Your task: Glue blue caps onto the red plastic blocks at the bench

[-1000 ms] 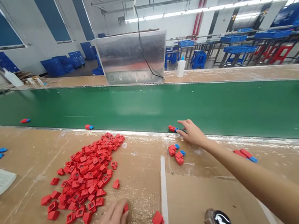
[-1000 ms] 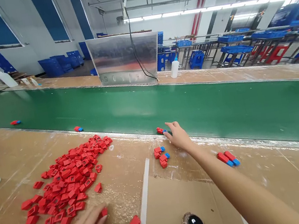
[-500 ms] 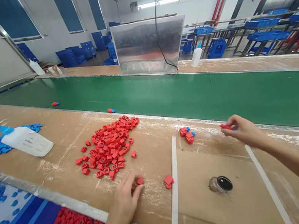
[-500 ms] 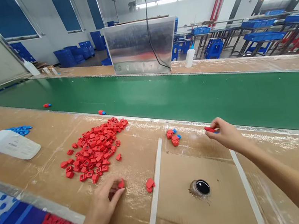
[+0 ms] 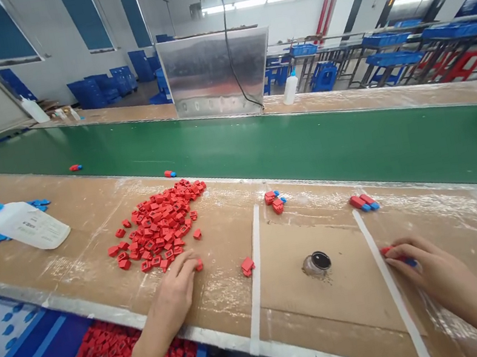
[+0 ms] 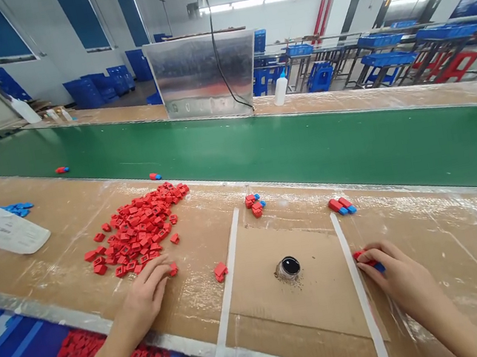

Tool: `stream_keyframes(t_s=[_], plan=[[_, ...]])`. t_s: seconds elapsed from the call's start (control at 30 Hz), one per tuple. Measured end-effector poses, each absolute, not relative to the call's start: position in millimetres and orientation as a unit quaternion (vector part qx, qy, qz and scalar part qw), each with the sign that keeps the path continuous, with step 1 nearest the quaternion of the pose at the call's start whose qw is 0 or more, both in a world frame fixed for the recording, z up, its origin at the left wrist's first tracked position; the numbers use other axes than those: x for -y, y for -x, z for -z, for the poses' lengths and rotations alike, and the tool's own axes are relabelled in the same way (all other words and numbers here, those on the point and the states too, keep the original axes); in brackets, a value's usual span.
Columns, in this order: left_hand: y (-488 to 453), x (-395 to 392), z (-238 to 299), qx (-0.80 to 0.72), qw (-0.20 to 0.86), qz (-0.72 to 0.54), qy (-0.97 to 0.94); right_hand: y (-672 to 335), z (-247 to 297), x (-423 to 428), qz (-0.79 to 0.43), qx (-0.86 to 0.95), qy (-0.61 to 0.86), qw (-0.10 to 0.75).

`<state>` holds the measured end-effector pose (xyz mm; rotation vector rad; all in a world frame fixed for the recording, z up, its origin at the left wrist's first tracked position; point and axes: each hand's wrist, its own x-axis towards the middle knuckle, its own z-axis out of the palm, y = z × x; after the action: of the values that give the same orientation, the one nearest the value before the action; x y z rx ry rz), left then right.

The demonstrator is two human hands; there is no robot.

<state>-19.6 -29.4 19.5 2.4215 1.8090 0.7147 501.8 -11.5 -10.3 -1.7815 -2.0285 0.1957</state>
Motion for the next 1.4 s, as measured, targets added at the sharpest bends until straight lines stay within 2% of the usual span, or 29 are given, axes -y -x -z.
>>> stream_keyframes(t_s=[0.13, 0.27, 0.37, 0.47, 0.63, 0.77, 1.03, 1.4], plan=[[-4, 27, -31, -0.691, 0.014, -0.187, -0.698, -502, 18, 18, -0.030, 0.751, 0.624, 0.213], [-10, 14, -35, -0.699, 0.063, -0.113, -0.703, -500, 15, 26, -0.010, 0.760, 0.609, 0.227], [-7, 7, -39, -0.686, 0.119, -0.169, -0.698, -498, 8, 33, -0.029, 0.754, 0.614, 0.230], [-20, 12, -45, -0.656, 0.248, -0.272, -0.659, -496, 5, 37, -0.053, 0.734, 0.636, 0.232], [-80, 34, -50, -0.459, 0.597, -0.380, -0.537, -504, 4, 34, -0.094, 0.708, 0.658, 0.238], [-121, 43, -37, -0.369, 0.730, -0.382, -0.430, -510, -7, 30, -0.150, 0.708, 0.657, 0.213], [-145, 63, -2, -0.368, 0.760, -0.420, -0.332, -454, -49, 39, -0.247, 0.718, 0.588, 0.278], [-136, 63, -9, -0.329, 0.779, -0.478, -0.240, -404, -67, 30, -0.142, 0.813, 0.498, 0.265]])
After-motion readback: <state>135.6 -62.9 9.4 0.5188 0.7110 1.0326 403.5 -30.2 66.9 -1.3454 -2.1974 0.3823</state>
